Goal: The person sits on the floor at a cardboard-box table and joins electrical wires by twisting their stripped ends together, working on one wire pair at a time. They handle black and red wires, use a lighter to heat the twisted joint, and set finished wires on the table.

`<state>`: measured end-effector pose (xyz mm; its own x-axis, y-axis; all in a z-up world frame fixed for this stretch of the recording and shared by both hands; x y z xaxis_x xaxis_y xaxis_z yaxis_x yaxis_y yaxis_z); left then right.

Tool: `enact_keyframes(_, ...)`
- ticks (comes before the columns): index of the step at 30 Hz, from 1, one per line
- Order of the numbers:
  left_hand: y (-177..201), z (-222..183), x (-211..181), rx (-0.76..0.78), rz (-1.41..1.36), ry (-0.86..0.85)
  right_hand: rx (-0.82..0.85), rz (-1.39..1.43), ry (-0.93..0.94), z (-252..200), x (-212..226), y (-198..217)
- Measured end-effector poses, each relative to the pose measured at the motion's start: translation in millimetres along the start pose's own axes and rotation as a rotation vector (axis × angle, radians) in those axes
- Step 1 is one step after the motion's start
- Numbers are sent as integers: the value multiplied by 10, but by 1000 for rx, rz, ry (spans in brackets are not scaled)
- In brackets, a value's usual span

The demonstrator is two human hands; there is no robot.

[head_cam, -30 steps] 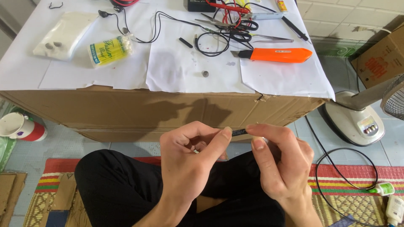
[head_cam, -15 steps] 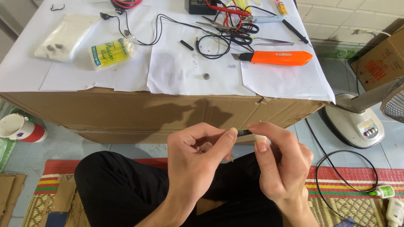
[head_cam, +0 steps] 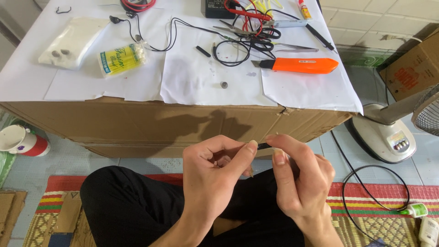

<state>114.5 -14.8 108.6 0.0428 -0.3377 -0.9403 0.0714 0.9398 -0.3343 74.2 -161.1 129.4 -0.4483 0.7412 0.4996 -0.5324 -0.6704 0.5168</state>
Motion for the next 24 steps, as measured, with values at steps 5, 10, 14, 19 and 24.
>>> enact_keyframes(5,25,6,2,-16,23,-3,8,-12,34,2,2,-12)
enact_keyframes(10,34,23,19,-13,30,-6,-91,-89,15,-25,-39,-19)
enact_keyframes(14,49,41,-12,-14,26,-28,-140,-95,19,-53,-59,-14)
enact_keyframes(19,101,81,-74,-20,30,42,-42,163,-380,17,-252,25)
enact_keyframes(24,169,147,-153,0,94,102,-1,25,-129,157,-198,3)
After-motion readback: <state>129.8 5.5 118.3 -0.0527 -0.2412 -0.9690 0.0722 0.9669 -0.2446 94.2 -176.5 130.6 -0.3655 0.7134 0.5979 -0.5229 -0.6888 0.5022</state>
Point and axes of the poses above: each hand's wrist, its own z-axis towards the middle knuckle, its own y-axis out of the back of the hand, x = y × z, the point moved 4 cm from there along z, towards the middle knuckle, and after that the axes turned 1 degree about -z, right-handed, at the moved point
